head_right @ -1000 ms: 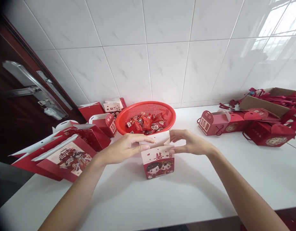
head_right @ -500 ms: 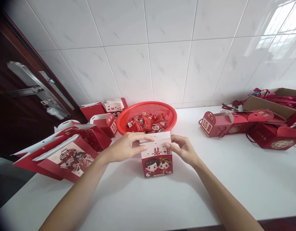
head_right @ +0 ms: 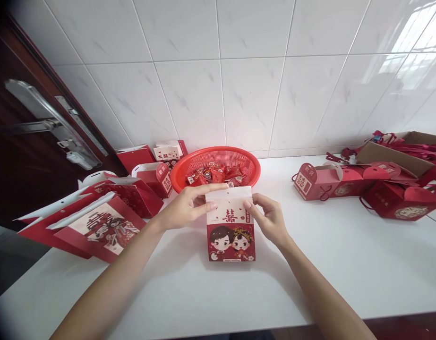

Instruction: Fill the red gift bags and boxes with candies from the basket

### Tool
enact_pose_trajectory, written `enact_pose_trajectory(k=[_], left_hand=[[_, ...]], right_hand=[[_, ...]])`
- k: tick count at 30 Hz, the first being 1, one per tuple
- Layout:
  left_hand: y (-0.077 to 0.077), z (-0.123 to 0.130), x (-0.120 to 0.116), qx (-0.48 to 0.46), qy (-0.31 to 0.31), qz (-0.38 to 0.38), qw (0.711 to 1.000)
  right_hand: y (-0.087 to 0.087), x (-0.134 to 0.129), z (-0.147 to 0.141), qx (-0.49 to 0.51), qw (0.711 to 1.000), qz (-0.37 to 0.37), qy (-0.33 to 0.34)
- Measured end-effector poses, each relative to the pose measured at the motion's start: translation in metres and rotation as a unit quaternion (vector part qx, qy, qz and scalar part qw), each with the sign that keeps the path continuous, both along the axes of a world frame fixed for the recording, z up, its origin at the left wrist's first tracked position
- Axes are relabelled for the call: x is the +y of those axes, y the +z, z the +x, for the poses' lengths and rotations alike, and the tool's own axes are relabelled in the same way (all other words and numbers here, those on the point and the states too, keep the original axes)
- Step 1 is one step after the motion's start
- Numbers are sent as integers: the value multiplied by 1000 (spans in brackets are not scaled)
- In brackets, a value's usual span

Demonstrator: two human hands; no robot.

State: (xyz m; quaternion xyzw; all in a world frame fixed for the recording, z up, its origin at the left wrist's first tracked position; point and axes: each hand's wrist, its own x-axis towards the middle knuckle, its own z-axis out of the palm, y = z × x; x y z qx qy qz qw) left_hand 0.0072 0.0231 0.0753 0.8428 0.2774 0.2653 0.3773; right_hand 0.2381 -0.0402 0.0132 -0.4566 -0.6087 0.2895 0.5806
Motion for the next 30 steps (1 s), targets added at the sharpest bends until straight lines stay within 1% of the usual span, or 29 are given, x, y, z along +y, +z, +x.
enact_pose_trajectory(k=[5, 10, 15, 21, 24, 30], left_hand=[[-3, 3, 0, -32, 23, -30, 999], [-4, 6, 2, -41, 24, -64, 997], [-9, 7, 6, -36, 33, -70, 996], [-18, 8, 11, -59, 38, -79, 994], [-19, 9, 10, -61, 41, -62, 995], [-17, 11, 5, -43, 46, 11, 998]], right_hand=[[-2, 0, -3, 39, 999, 5, -1], [-3, -2, -3, 30, 1000, -6, -3], [-8, -2, -3, 35, 999, -15, 8], [-16, 0, -5, 49, 998, -29, 8], [-16, -1, -5, 45, 999, -27, 6], [-11, -6, -9, 38, 999, -28, -16]])
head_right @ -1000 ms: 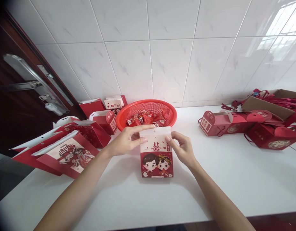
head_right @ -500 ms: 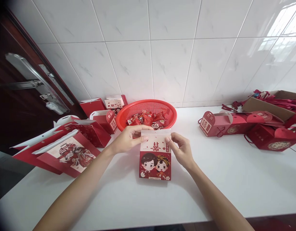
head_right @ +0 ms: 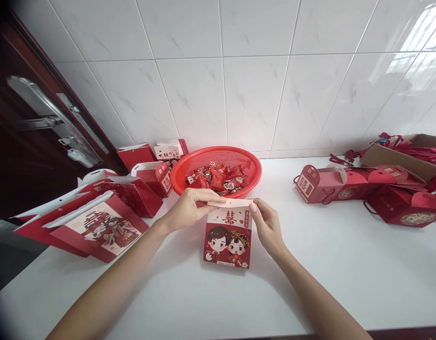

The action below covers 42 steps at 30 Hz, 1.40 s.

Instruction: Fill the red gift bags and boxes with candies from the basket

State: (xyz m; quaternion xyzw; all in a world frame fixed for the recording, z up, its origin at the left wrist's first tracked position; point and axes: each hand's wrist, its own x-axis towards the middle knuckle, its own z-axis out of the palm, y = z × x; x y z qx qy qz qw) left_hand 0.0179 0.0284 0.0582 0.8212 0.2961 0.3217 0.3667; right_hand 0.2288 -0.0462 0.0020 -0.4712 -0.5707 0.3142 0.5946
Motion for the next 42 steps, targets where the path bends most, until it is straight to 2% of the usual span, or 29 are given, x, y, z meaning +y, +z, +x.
enact_pose_trajectory(k=[5, 8, 11, 14, 19, 25, 32, 36, 42], left_hand=[[-1, 0, 0, 6, -1, 26, 1000], [-2, -2, 1, 17, 8, 38, 999], [0, -4, 2, 24, -12, 40, 999], [2, -5, 3, 31, -28, 22, 999], [2, -5, 2, 43, 9, -30, 999], [4, -4, 1, 60, 15, -75, 995], [4, -4, 0, 56, 17, -87, 994], [4, -5, 0, 60, 19, -86, 994], [6, -5, -3, 68, 3, -57, 996]], right_hand=[[0, -1, -3, 24, 999, -27, -2], [-3, 0, -3, 22, 1000, -15, 5], [-6, 1, -2, 12, 1000, -3, 4], [-8, 0, -1, 4, 1000, -1, 6], [-12, 0, 1, -21, 1000, -3, -1], [-11, 1, 3, -64, 998, 9, -27], [-4, -3, 0, 15, 999, -25, 39], [-5, -3, 0, 19, 999, -20, 41], [-9, -2, 2, 22, 996, -13, 89]])
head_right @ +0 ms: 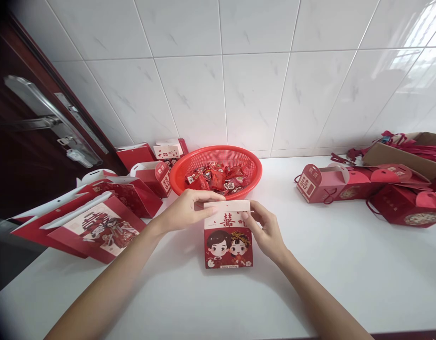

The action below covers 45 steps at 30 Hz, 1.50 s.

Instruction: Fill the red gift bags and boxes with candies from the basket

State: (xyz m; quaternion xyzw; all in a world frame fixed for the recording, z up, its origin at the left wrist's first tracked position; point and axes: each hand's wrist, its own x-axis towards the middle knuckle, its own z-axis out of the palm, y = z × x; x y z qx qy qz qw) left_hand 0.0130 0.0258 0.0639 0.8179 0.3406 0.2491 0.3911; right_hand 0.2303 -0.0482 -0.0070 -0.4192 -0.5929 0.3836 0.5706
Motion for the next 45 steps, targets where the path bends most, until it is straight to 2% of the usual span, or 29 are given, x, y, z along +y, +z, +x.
enact_pose_trajectory(k=[4, 8, 18, 27, 33, 37, 41, 45], left_hand=[[-4, 7, -7, 13, -12, -6, 1000], [-9, 15, -13, -34, -2, 5, 999], [-11, 18, -16, -83, 17, -83, 993], [-13, 19, -18, -107, -28, -83, 990], [-15, 16, -15, -75, -29, -50, 996], [-6, 5, -7, 2, -36, -40, 999], [8, -10, 2, 37, -26, -2, 999], [17, -18, 7, 59, -34, -28, 997]], right_hand=[[-1, 0, -1, -31, 999, 16, 0], [-2, -1, -1, -55, 998, 26, -7], [-2, -4, -5, -62, 998, 4, 0], [2, -5, -12, -43, 998, 34, -44], [3, -5, -12, -55, 995, 33, -77], [1, -5, -10, -62, 993, 37, -92], [1, -4, -7, -68, 993, 34, -95], [3, -5, -6, -69, 992, 32, -101]])
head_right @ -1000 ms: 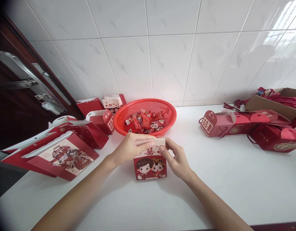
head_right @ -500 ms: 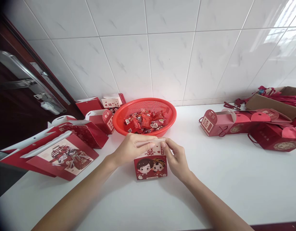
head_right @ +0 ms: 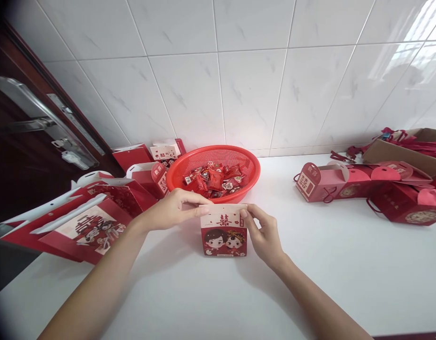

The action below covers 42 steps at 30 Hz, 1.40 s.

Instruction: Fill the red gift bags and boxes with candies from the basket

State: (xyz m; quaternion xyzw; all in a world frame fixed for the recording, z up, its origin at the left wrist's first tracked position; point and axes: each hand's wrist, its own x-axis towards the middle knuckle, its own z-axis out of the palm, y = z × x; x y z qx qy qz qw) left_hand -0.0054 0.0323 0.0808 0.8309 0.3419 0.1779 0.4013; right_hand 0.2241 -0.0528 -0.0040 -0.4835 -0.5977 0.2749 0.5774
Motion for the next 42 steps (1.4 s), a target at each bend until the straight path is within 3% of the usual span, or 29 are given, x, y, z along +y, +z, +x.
enact_pose_trajectory(k=[7, 18, 26, 42], left_hand=[[6, -1, -1, 64, -5, 19, 998], [13, -10, -2, 46, -37, 12, 998], [8, -7, -2, 26, 6, -4, 1000], [7, -5, 0, 34, 9, -21, 999]], right_hand=[[0, 0, 1, -17, 1000, 16, -11], [1, -1, 3, -33, 999, 18, -16], [-1, 1, 5, -33, 999, 21, -11], [-2, 2, 6, -37, 999, 20, -7]])
